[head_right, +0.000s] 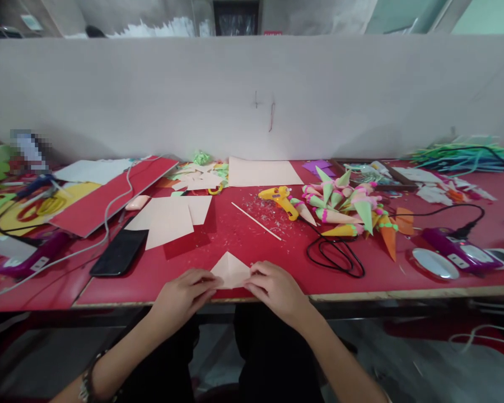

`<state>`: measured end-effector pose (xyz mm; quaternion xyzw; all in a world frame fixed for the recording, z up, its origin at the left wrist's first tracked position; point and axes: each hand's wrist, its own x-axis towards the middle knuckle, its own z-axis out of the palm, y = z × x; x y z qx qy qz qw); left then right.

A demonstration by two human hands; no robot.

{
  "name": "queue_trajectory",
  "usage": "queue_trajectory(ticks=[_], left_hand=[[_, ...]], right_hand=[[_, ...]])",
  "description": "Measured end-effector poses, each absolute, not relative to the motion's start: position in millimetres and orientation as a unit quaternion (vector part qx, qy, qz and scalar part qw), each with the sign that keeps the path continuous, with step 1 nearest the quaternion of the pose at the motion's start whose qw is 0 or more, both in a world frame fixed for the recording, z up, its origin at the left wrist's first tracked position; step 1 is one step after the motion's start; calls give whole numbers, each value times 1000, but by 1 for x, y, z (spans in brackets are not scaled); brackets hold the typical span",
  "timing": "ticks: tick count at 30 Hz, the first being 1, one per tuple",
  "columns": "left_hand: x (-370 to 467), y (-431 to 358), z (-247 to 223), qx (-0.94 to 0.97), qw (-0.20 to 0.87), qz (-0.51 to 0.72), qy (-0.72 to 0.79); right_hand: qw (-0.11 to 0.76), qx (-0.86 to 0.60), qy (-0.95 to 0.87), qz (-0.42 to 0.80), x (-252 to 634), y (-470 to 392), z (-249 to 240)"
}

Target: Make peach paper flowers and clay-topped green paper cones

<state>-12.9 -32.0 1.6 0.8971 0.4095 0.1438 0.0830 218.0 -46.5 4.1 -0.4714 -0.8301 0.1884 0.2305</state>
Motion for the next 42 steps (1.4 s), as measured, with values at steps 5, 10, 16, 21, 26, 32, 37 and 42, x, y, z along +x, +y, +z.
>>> queue_trajectory(ticks=[5,10,16,21,26,32,37,42], left_hand=[[-15,-27,-5,857,87,196,468],[-12,-25,-3,833,86,170,520],[-11,-26,-4,828,74,152,535],[-10,-26,-2,823,90,152,540],[-8,-24,-2,821,84,134,549],[-8,-24,-1,825,62,103,552],[-11,-24,-1,831,79,111,540],[-25,-19,4,854,166,117,479]], right_hand=[[240,-529,-787,210,208,-37,4],[184,-587,-777,137,201,-29,1],[131,-624,-770,40,194,-28,0],[111,-630,-768,16,191,-29,-1],[105,-632,-768,2,190,-28,-4],[76,-647,-759,-17,185,-27,-2],[54,-652,-756,-11,183,-28,2],[60,-649,-759,-20,183,-27,-1]])
